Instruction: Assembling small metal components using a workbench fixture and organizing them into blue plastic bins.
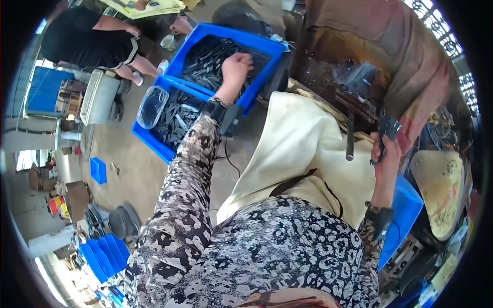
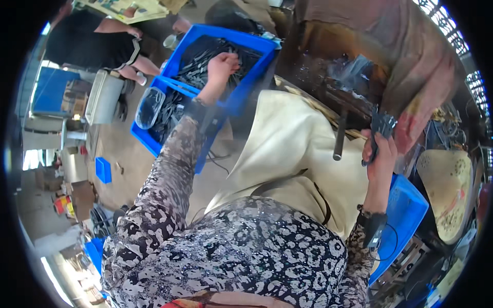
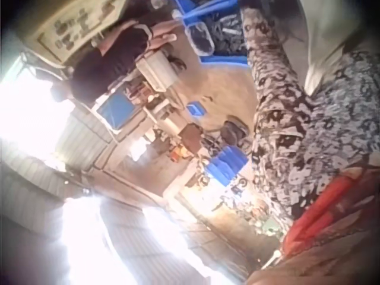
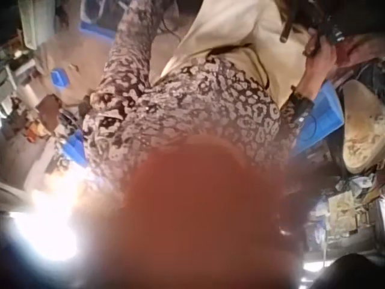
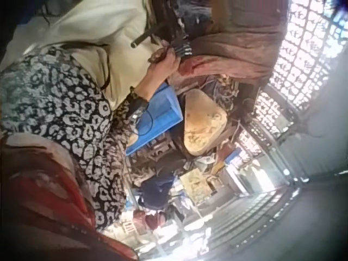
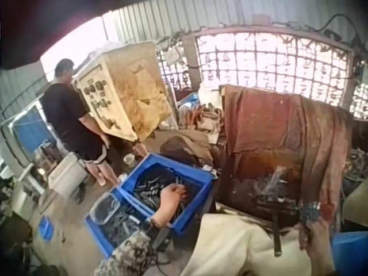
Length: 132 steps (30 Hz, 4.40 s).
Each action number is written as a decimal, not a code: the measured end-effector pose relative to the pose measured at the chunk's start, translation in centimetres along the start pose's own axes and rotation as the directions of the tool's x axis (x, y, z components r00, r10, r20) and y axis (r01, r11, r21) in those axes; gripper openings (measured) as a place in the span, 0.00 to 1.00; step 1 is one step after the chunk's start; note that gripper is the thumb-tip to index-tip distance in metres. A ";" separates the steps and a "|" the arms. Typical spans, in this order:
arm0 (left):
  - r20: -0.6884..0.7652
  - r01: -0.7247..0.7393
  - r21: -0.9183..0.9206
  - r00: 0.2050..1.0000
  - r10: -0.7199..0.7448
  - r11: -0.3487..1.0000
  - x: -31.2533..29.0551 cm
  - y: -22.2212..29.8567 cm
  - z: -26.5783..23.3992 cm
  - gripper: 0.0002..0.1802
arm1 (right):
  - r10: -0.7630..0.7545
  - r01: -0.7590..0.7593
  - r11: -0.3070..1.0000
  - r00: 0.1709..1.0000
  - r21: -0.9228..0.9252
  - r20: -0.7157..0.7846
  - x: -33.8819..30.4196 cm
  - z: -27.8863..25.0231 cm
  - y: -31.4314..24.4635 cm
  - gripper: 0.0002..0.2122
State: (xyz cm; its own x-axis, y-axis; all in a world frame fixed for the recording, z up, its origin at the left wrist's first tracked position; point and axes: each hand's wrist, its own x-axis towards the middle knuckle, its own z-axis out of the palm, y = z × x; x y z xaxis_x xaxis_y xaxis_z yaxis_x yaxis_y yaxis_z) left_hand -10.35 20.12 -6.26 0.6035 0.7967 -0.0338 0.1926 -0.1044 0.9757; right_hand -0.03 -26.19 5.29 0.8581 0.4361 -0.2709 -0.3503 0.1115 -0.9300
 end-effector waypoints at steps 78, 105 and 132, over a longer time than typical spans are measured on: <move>0.779 -0.952 -0.257 -0.101 0.619 0.167 -17.3 17.4 17.6 0.20 | -0.061 0.106 0.968 0.979 0.226 -0.197 -3.5 -3.0 -1.2 0.07; 0.660 -0.931 -0.299 -0.044 0.750 0.209 -19.9 13.1 17.2 0.13 | 0.005 0.070 0.955 0.968 0.288 -0.251 -2.0 -4.3 0.4 0.06; 0.949 -0.979 0.170 0.194 0.247 0.115 -3.8 8.7 23.2 0.09 | -0.009 0.069 0.963 0.975 0.260 -0.223 -0.9 -3.3 -0.3 0.09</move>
State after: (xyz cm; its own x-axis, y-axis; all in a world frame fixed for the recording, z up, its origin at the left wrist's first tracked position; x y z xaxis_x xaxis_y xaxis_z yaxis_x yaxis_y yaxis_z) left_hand 6.94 2.36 -2.69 0.8993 -0.4364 0.0289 -0.4368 -0.8930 0.1084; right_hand 0.52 -29.54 5.05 0.9234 0.2247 -0.3110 -0.3761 0.3697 -0.8496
